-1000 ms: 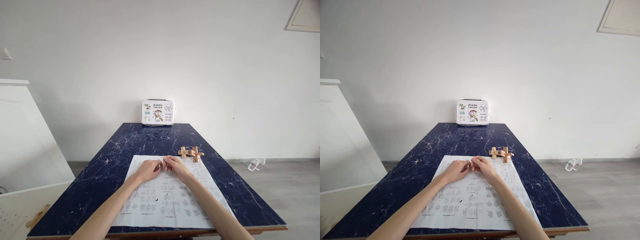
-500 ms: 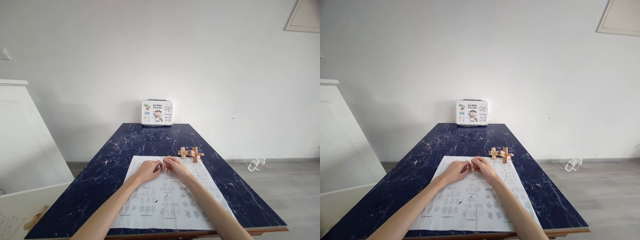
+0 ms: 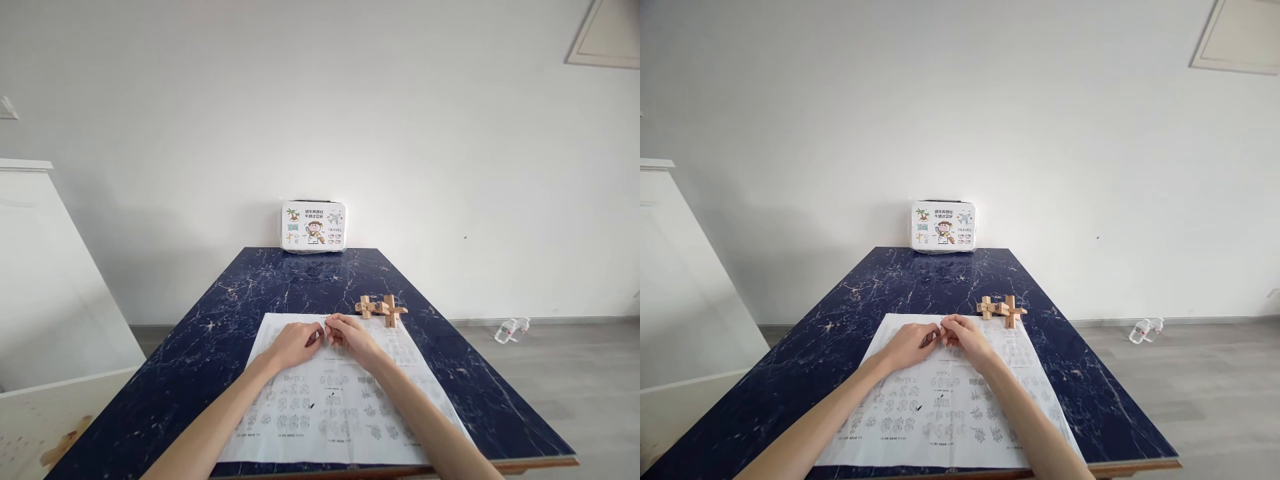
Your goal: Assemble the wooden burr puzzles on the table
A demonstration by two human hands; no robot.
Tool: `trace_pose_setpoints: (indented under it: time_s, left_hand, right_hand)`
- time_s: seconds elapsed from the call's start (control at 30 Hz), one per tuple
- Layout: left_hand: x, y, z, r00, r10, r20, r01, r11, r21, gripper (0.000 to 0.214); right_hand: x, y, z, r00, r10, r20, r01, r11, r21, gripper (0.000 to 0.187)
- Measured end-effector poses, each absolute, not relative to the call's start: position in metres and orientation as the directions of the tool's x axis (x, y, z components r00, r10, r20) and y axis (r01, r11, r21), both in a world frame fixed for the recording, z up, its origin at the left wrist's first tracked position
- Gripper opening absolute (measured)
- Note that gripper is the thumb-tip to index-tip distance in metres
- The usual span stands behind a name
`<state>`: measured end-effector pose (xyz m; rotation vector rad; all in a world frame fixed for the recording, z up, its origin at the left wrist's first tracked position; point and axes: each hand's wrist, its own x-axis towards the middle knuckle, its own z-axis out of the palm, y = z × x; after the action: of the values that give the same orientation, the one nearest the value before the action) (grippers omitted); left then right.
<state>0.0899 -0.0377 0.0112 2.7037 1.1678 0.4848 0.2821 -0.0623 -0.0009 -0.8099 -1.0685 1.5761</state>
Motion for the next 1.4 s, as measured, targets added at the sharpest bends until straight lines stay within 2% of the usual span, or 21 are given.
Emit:
trace_pose_setpoints:
  time_s: [1.0, 1.2, 1.4]
  left_hand:
    - [0.089, -0.038, 0.012, 0.638, 0.735, 0.23, 0.677, -0.677, 0.288, 0.019]
    - [0.089, -0.039, 0.013, 0.642, 0.732, 0.227, 0.669, -0.68, 0.302, 0.021]
    - [0.09, -0.042, 0.02, 0.635, 0.739, 0.224, 0.662, -0.67, 0.336, 0.028]
  right_hand:
    - [0.281, -0.062, 0.002, -0.223, 0.975, 0.019, -0.43, -0.081, -0.899, 0.029]
    - [0.282, -0.053, -0.004, -0.132, 0.991, 0.0, -0.553, -0.074, -0.83, 0.025]
    - [0.292, -0.044, -0.009, 0.03, 0.999, 0.016, -0.73, 0.033, -0.683, 0.025]
